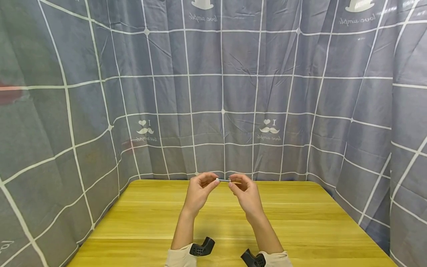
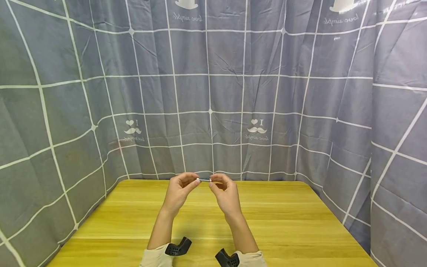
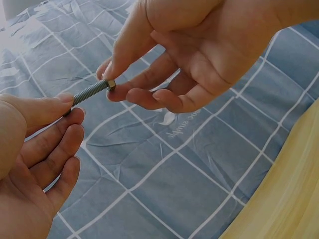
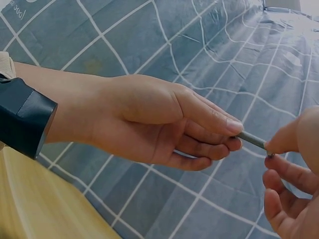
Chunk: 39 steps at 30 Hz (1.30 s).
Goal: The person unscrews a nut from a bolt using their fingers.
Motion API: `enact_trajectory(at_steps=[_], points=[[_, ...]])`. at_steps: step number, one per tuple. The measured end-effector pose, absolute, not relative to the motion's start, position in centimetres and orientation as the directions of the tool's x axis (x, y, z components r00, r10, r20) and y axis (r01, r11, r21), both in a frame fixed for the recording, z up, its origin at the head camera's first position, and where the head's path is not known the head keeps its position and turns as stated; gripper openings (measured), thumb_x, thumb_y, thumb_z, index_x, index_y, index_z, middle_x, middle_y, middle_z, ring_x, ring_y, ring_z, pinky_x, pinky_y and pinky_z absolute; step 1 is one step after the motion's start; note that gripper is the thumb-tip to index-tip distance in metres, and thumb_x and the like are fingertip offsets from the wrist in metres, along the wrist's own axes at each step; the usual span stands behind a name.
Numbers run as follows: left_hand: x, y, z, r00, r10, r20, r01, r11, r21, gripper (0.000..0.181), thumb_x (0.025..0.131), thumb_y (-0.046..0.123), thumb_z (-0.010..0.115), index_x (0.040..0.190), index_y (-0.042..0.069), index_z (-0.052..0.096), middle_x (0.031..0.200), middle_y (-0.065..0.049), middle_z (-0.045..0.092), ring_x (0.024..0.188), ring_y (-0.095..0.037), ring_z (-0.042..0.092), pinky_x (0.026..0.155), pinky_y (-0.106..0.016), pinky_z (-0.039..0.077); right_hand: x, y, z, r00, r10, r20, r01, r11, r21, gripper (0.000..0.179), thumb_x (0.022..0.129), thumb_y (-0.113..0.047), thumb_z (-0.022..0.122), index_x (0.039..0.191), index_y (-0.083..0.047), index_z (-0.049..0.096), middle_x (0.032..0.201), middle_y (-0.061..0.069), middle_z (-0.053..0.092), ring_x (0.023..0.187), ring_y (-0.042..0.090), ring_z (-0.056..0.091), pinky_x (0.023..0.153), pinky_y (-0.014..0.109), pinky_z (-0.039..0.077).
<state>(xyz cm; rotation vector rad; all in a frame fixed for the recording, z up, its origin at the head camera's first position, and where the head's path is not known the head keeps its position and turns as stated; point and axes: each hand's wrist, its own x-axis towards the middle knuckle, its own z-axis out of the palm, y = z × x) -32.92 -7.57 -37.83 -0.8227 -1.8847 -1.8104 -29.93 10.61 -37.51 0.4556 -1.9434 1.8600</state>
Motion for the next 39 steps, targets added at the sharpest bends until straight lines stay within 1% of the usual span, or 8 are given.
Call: enact_trajectory(at_steps=[9,14,17,21,25,28,34,39], points=[[-32.89,-7.54,-37.83,-0.744,0.137,0.654,0.659,-0.012,0.752,0.009,0.096,0.004,0.074,0.104,0.0,0.074,0.101,-0.013,0.072,0.092,-0.022,0.068,0.084,-0.03,0.055,-29.98,10.68,-37.5,-0.885,0.039,0.465,-0.462,0.065,-0.885,0.017,0.103,-0.014,0.066,0.115,-0.003,0.071,0.105,0.013,0.07,0.095,0.026,0.063,0.082,0.04,0.051],[-32.9,-7.53,-37.81,-0.747,0.141,0.65,0.653,-0.025,0.757,0.012,0.096,0.003,0.074,0.105,-0.005,0.073,0.104,-0.015,0.071,0.093,-0.021,0.068,0.086,-0.03,0.055,-29.94,10.64,-37.49,-0.868,0.027,0.496,-0.494,0.044,-0.868,0.02,0.101,-0.003,0.066,0.121,-0.003,0.069,0.116,0.015,0.068,0.101,0.028,0.064,0.086,0.041,0.051],[-32.84,-7.53,-37.72,-0.754,0.144,0.641,0.644,-0.031,0.764,0.014,0.096,0.005,0.074,0.105,-0.006,0.072,0.103,-0.013,0.071,0.093,-0.02,0.068,0.086,-0.03,0.055,-29.9,10.61,-37.47,-0.867,0.03,0.497,-0.496,0.024,-0.868,0.026,0.101,-0.006,0.067,0.128,-0.003,0.066,0.12,0.018,0.067,0.103,0.032,0.064,0.085,0.038,0.052],[-32.8,-7.55,-37.69,-0.759,0.144,0.635,0.64,-0.022,0.768,0.013,0.097,0.006,0.074,0.105,-0.003,0.073,0.101,-0.01,0.072,0.093,-0.021,0.069,0.086,-0.031,0.055,-29.9,10.52,-37.46,-0.874,0.044,0.485,-0.484,0.027,-0.875,0.025,0.103,-0.012,0.066,0.125,-0.001,0.068,0.112,0.018,0.068,0.097,0.031,0.064,0.078,0.032,0.053],[-32.79,-7.6,-37.73,-0.752,0.156,0.64,0.645,-0.022,0.764,0.011,0.097,0.005,0.073,0.105,-0.002,0.073,0.102,-0.009,0.071,0.093,-0.021,0.069,0.086,-0.032,0.055,-29.93,10.44,-37.52,-0.868,0.062,0.493,-0.491,0.035,-0.87,0.018,0.103,-0.009,0.066,0.117,0.001,0.072,0.102,0.015,0.07,0.092,0.026,0.063,0.077,0.03,0.053],[-32.8,-7.65,-37.77,-0.745,0.165,0.646,0.652,-0.026,0.758,0.012,0.098,0.006,0.073,0.107,-0.002,0.073,0.103,-0.01,0.072,0.094,-0.021,0.07,0.086,-0.032,0.055,-29.9,10.39,-37.52,-0.86,0.072,0.504,-0.503,0.032,-0.863,0.017,0.102,-0.007,0.066,0.116,0.001,0.072,0.102,0.011,0.07,0.093,0.025,0.063,0.079,0.029,0.053],[-32.91,-7.77,-37.81,-0.737,0.171,0.653,0.659,-0.031,0.752,0.018,0.099,0.007,0.072,0.114,-0.001,0.076,0.109,-0.011,0.074,0.098,-0.022,0.07,0.088,-0.033,0.056,-29.87,10.32,-37.5,-0.85,0.061,0.524,-0.523,0.024,-0.852,0.019,0.101,-0.003,0.067,0.119,0.001,0.072,0.113,0.02,0.07,0.099,0.025,0.065,0.083,0.03,0.053],[-32.98,-7.71,-37.78,-0.731,0.172,0.66,0.665,-0.036,0.746,0.017,0.098,0.007,0.072,0.111,-0.002,0.077,0.108,-0.017,0.074,0.098,-0.021,0.071,0.088,-0.033,0.056,-30.01,10.33,-37.61,-0.854,0.062,0.517,-0.515,0.047,-0.856,0.022,0.101,-0.01,0.069,0.12,0.001,0.071,0.112,0.016,0.07,0.096,0.024,0.065,0.082,0.034,0.054]])
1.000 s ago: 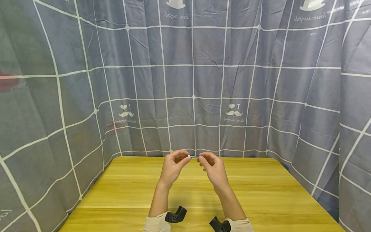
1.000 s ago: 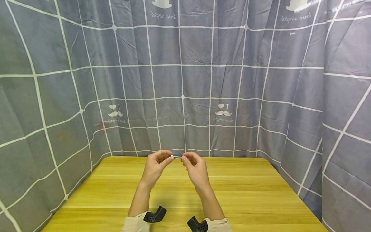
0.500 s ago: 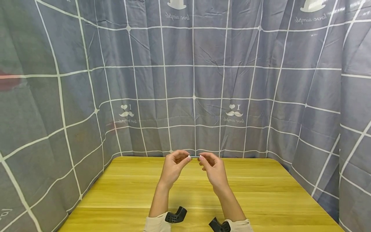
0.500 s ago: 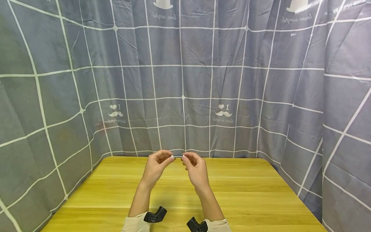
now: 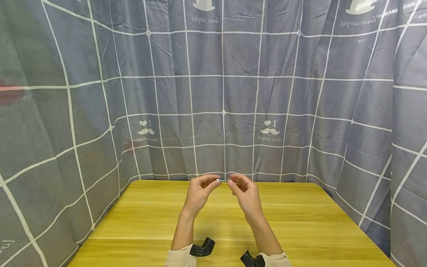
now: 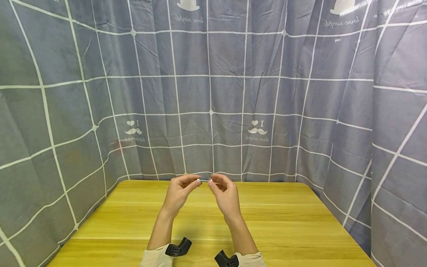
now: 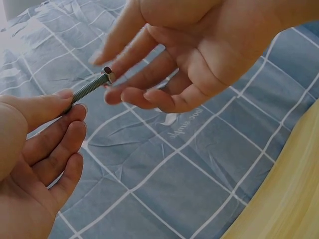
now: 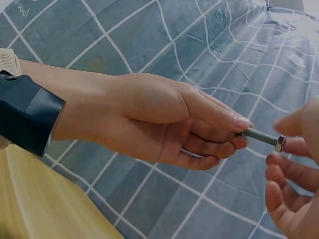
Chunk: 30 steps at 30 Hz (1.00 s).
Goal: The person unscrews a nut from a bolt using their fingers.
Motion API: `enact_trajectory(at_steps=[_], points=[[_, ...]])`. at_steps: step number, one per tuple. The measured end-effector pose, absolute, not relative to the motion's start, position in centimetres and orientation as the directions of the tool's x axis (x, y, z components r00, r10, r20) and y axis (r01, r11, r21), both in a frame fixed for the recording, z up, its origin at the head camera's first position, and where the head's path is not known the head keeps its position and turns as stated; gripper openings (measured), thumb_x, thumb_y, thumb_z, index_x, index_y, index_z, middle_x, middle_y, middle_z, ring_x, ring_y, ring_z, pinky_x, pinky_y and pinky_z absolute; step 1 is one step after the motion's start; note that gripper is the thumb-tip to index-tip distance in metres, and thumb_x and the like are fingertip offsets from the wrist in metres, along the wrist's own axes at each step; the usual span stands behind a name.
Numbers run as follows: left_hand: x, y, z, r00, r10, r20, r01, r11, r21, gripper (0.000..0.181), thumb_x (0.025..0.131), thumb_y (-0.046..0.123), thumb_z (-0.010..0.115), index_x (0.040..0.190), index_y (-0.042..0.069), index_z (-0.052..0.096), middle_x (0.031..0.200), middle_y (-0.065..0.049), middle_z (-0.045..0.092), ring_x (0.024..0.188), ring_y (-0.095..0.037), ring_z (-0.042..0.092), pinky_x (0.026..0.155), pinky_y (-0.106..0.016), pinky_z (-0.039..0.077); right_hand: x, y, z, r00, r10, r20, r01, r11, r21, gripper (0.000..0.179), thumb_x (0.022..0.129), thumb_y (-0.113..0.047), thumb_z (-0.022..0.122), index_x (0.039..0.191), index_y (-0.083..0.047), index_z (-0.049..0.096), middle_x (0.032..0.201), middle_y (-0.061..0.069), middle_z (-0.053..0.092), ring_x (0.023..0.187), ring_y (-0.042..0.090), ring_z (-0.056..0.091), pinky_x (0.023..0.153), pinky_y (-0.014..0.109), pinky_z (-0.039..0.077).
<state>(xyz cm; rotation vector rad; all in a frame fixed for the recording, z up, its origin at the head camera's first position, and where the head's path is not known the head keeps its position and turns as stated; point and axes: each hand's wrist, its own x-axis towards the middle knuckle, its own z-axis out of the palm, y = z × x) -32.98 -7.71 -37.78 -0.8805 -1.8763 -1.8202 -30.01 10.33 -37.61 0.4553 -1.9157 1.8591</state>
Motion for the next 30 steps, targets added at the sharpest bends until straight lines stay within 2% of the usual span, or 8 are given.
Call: enact_trajectory(at_steps=[5,9,13,17,20,25,30], points=[[-32.97,-7.62,-37.75,-0.725,0.179,0.665,0.671,-0.03,0.74,0.015,0.097,0.008,0.073,0.109,-0.001,0.078,0.106,-0.015,0.075,0.097,-0.021,0.071,0.087,-0.033,0.056,-30.0,10.43,-37.69,-0.862,0.06,0.504,-0.5,0.067,-0.863,0.019,0.103,-0.015,0.068,0.112,0.001,0.074,0.099,0.012,0.07,0.09,0.024,0.063,0.078,0.033,0.053],[-32.99,-7.59,-37.82,-0.724,0.171,0.669,0.675,-0.029,0.738,0.015,0.097,0.006,0.073,0.109,-0.001,0.078,0.105,-0.013,0.075,0.096,-0.021,0.071,0.087,-0.033,0.056,-30.0,10.48,-37.67,-0.856,0.047,0.515,-0.513,0.039,-0.857,0.019,0.101,-0.006,0.068,0.118,0.0,0.072,0.11,0.013,0.07,0.099,0.03,0.065,0.084,0.031,0.053],[-32.99,-7.57,-37.85,-0.719,0.16,0.677,0.682,-0.031,0.731,0.015,0.097,0.006,0.073,0.109,-0.002,0.078,0.105,-0.017,0.075,0.096,-0.021,0.071,0.087,-0.032,0.056,-30.02,10.48,-37.62,-0.856,0.041,0.515,-0.514,0.026,-0.857,0.029,0.099,-0.005,0.07,0.128,-0.002,0.068,0.12,0.016,0.068,0.106,0.039,0.065,0.089,0.039,0.054],[-32.97,-7.54,-37.83,-0.712,0.152,0.685,0.69,-0.028,0.723,0.015,0.097,0.007,0.073,0.108,-0.001,0.078,0.105,-0.017,0.075,0.097,-0.021,0.071,0.087,-0.033,0.056,-30.0,10.49,-37.64,-0.862,0.059,0.503,-0.501,0.056,-0.864,0.023,0.102,-0.014,0.069,0.12,-0.001,0.071,0.108,0.015,0.07,0.096,0.032,0.065,0.082,0.038,0.054],[-33.04,-7.52,-37.9,-0.71,0.147,0.689,0.693,-0.028,0.72,0.015,0.097,0.008,0.073,0.108,-0.001,0.079,0.104,-0.015,0.076,0.097,-0.021,0.071,0.087,-0.033,0.056,-30.02,10.53,-37.71,-0.858,0.065,0.51,-0.506,0.066,-0.86,0.019,0.102,-0.014,0.068,0.115,0.0,0.073,0.099,0.014,0.071,0.089,0.024,0.063,0.078,0.035,0.053],[-33.18,-7.51,-38.0,-0.709,0.145,0.69,0.692,-0.05,0.721,0.016,0.097,0.006,0.073,0.109,-0.003,0.078,0.104,-0.02,0.075,0.098,-0.022,0.071,0.089,-0.033,0.056,-30.12,10.55,-37.75,-0.837,0.061,0.544,-0.541,0.054,-0.839,0.021,0.1,-0.007,0.069,0.119,0.0,0.072,0.105,0.013,0.071,0.091,0.022,0.064,0.078,0.032,0.051],[-33.19,-7.52,-38.03,-0.713,0.142,0.687,0.688,-0.053,0.724,0.016,0.097,0.005,0.073,0.109,-0.003,0.078,0.106,-0.021,0.074,0.098,-0.021,0.07,0.088,-0.033,0.056,-30.12,10.56,-37.71,-0.83,0.043,0.556,-0.556,0.003,-0.831,0.021,0.098,0.003,0.067,0.118,0.001,0.073,0.118,0.021,0.067,0.098,0.024,0.065,0.086,0.032,0.052]])
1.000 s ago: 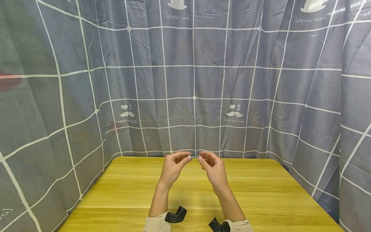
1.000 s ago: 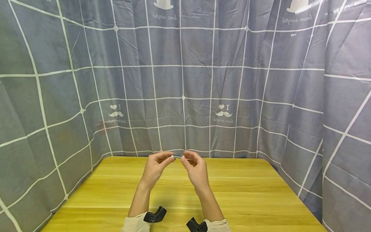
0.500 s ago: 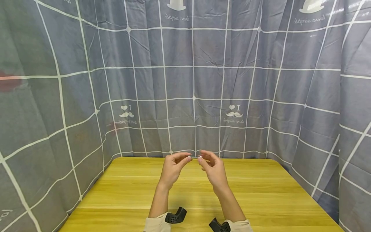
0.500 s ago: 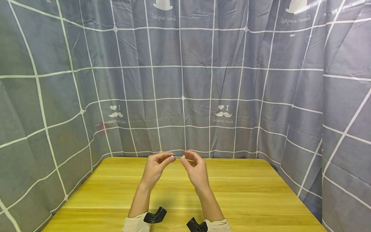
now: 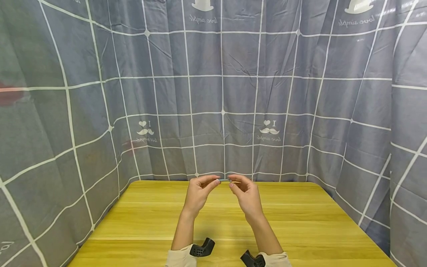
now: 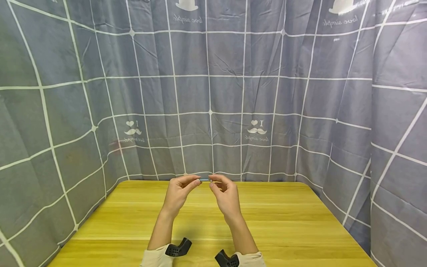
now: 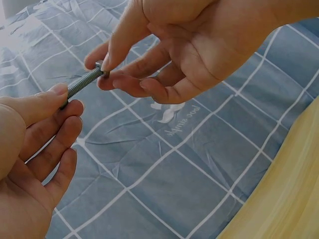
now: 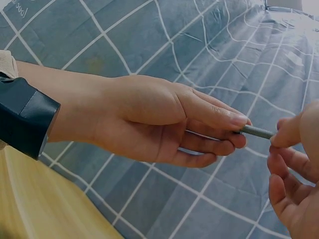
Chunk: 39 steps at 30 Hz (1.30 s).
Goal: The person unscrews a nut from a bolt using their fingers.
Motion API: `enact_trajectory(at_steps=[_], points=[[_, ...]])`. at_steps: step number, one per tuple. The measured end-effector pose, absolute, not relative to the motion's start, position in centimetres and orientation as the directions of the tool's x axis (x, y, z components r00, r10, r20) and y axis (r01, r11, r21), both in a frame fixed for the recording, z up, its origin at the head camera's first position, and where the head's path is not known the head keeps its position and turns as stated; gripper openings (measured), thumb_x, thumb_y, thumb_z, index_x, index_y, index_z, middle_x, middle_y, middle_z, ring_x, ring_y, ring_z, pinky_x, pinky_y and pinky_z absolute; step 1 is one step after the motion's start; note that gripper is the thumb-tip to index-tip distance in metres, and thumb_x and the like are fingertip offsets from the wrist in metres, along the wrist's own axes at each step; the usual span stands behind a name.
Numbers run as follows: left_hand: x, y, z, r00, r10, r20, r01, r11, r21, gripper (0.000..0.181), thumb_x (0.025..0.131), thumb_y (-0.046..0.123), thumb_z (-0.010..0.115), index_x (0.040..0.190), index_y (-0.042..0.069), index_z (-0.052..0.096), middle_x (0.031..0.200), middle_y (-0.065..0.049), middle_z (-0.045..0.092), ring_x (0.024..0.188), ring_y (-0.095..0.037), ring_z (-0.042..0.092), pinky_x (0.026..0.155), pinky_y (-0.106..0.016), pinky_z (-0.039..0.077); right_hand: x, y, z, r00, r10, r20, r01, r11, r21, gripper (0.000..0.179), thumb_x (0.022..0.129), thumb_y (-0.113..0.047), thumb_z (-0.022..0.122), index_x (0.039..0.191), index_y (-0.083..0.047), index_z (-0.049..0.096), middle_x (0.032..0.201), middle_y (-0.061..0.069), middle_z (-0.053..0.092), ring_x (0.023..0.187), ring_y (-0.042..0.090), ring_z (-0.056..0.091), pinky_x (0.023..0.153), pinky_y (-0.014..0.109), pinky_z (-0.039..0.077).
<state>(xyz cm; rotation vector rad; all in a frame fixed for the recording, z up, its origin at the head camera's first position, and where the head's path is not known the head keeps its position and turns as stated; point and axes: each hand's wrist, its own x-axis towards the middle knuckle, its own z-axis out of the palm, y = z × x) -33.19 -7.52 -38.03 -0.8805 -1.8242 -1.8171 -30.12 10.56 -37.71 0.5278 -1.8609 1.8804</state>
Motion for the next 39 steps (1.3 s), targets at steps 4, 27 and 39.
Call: enact_trajectory(at_steps=[4,27,39], points=[[-33.15,-7.5,-38.0,-0.713,0.142,0.686,0.687,-0.052,0.725,0.016,0.097,0.006,0.073,0.109,-0.003,0.078,0.107,-0.023,0.073,0.099,-0.021,0.07,0.089,-0.034,0.056,-29.97,10.48,-37.55,-0.828,0.033,0.56,-0.561,-0.024,-0.827,0.019,0.098,0.003,0.068,0.116,0.002,0.073,0.123,0.023,0.064,0.1,0.025,0.065,0.091,0.034,0.052],[-33.18,-7.67,-37.99,-0.729,0.14,0.67,0.674,-0.029,0.738,0.014,0.097,0.008,0.073,0.107,-0.001,0.079,0.105,-0.017,0.075,0.098,-0.022,0.07,0.088,-0.034,0.056,-30.07,10.42,-37.63,-0.854,0.057,0.518,-0.518,0.009,-0.855,0.018,0.099,0.0,0.068,0.116,0.001,0.072,0.117,0.015,0.068,0.102,0.031,0.066,0.088,0.032,0.053],[-33.19,-7.54,-38.07,-0.718,0.148,0.68,0.686,-0.016,0.728,0.014,0.097,0.006,0.073,0.108,-0.002,0.078,0.104,-0.015,0.076,0.098,-0.023,0.07,0.087,-0.032,0.056,-30.02,10.27,-37.42,-0.845,0.101,0.525,-0.532,-0.053,-0.845,0.031,0.095,0.008,0.069,0.125,0.007,0.065,0.124,0.021,0.065,0.11,0.032,0.065,0.093,0.03,0.054]])
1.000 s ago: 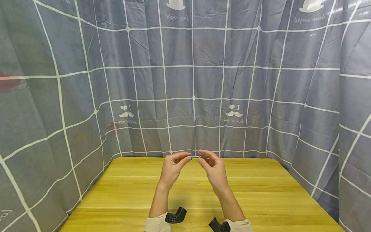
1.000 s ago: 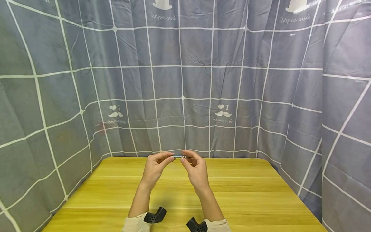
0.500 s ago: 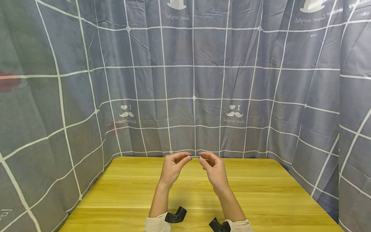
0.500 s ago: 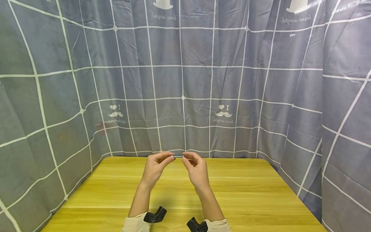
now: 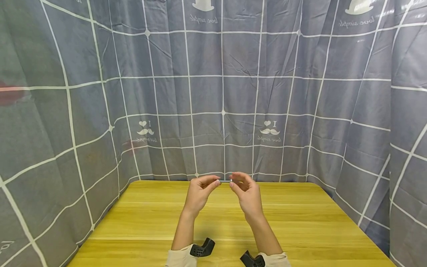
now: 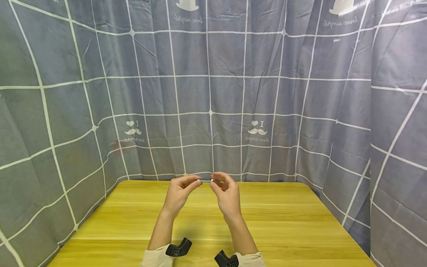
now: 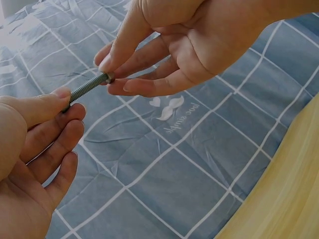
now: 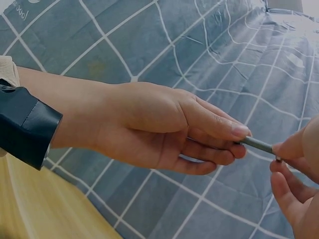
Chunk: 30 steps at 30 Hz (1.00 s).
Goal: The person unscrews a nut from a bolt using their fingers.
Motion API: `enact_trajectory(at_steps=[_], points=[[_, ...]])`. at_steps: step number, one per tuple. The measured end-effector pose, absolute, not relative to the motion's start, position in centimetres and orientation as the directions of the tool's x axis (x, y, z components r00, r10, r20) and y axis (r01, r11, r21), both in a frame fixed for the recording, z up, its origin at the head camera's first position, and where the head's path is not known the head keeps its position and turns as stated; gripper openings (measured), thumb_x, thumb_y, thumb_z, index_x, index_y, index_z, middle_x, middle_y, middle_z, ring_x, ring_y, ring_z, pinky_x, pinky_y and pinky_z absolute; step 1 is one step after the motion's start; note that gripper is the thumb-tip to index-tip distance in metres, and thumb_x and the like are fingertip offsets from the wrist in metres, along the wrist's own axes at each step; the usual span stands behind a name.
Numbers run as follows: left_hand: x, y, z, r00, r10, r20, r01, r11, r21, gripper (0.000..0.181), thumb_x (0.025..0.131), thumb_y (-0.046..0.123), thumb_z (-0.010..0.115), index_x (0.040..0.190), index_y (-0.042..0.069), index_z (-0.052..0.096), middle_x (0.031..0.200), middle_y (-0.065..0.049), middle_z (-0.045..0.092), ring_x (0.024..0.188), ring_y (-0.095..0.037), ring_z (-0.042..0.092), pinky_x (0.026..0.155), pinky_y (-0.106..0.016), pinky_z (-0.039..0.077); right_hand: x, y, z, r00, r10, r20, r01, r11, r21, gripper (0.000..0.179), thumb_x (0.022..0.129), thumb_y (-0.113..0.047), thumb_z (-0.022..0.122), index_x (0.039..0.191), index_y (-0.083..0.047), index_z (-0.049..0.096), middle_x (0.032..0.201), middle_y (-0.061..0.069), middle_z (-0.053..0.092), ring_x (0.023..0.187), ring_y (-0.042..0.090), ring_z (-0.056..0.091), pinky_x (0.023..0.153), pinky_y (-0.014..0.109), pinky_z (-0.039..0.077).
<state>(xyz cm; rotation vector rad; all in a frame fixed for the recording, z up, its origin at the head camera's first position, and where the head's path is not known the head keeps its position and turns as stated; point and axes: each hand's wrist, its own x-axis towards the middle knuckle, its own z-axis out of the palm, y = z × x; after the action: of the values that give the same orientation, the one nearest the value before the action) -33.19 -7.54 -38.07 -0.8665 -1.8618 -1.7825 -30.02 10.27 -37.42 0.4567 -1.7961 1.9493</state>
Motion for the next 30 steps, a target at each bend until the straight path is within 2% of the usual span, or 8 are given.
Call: enact_trajectory(at_steps=[3,5,11,16,22,26,30], points=[[-33.21,-7.5,-38.12,-0.712,0.145,0.687,0.693,-0.019,0.721,0.015,0.097,0.005,0.073,0.108,-0.003,0.078,0.105,-0.015,0.075,0.098,-0.024,0.071,0.087,-0.032,0.056,-29.97,10.31,-37.33,-0.858,0.1,0.503,-0.51,-0.056,-0.859,0.035,0.095,0.009,0.068,0.13,0.006,0.064,0.131,0.018,0.06,0.116,0.034,0.063,0.094,0.031,0.054],[-33.23,-7.5,-38.16,-0.712,0.145,0.687,0.692,-0.021,0.721,0.015,0.097,0.006,0.073,0.108,-0.003,0.078,0.104,-0.015,0.075,0.097,-0.025,0.071,0.086,-0.032,0.056,-29.96,10.37,-37.33,-0.869,0.103,0.484,-0.489,-0.035,-0.871,0.032,0.096,0.005,0.069,0.128,0.005,0.066,0.133,0.017,0.059,0.113,0.033,0.064,0.094,0.033,0.053],[-33.31,-7.52,-38.17,-0.721,0.143,0.678,0.682,-0.023,0.731,0.014,0.097,0.006,0.073,0.108,-0.002,0.078,0.104,-0.012,0.076,0.097,-0.023,0.07,0.087,-0.033,0.056,-30.05,10.46,-37.41,-0.885,0.092,0.457,-0.458,0.006,-0.889,0.021,0.098,-0.004,0.071,0.117,0.004,0.072,0.12,0.021,0.067,0.097,0.032,0.069,0.088,0.033,0.054],[-33.34,-7.61,-38.19,-0.726,0.15,0.671,0.675,-0.028,0.737,0.014,0.097,0.006,0.073,0.108,-0.002,0.078,0.106,-0.018,0.075,0.098,-0.022,0.07,0.088,-0.033,0.056,-30.01,10.39,-37.38,-0.878,0.071,0.473,-0.475,-0.018,-0.88,0.02,0.096,-0.001,0.073,0.115,0.003,0.072,0.119,0.019,0.066,0.098,0.031,0.068,0.089,0.031,0.054],[-33.36,-7.58,-38.25,-0.728,0.162,0.666,0.671,-0.026,0.741,0.015,0.097,0.008,0.073,0.108,-0.001,0.078,0.107,-0.025,0.073,0.098,-0.021,0.07,0.088,-0.033,0.056,-29.89,10.36,-37.41,-0.865,0.082,0.494,-0.499,-0.04,-0.866,0.016,0.097,-0.003,0.072,0.112,0.003,0.073,0.117,0.017,0.066,0.097,0.031,0.067,0.091,0.034,0.053],[-33.41,-7.47,-38.28,-0.724,0.16,0.671,0.676,-0.029,0.736,0.015,0.097,0.006,0.073,0.108,-0.003,0.078,0.107,-0.028,0.072,0.097,-0.021,0.071,0.087,-0.032,0.055,-29.87,10.36,-37.38,-0.85,0.094,0.519,-0.524,-0.045,-0.85,0.02,0.097,0.002,0.07,0.116,0.004,0.071,0.119,0.02,0.066,0.101,0.032,0.066,0.092,0.033,0.054],[-33.43,-7.39,-38.31,-0.721,0.159,0.675,0.68,-0.03,0.733,0.015,0.097,0.006,0.073,0.107,-0.003,0.078,0.105,-0.021,0.074,0.096,-0.02,0.07,0.086,-0.031,0.056,-29.86,10.4,-37.38,-0.852,0.101,0.513,-0.519,-0.052,-0.853,0.027,0.096,0.007,0.068,0.123,0.005,0.069,0.128,0.022,0.061,0.105,0.028,0.066,0.091,0.029,0.054]])
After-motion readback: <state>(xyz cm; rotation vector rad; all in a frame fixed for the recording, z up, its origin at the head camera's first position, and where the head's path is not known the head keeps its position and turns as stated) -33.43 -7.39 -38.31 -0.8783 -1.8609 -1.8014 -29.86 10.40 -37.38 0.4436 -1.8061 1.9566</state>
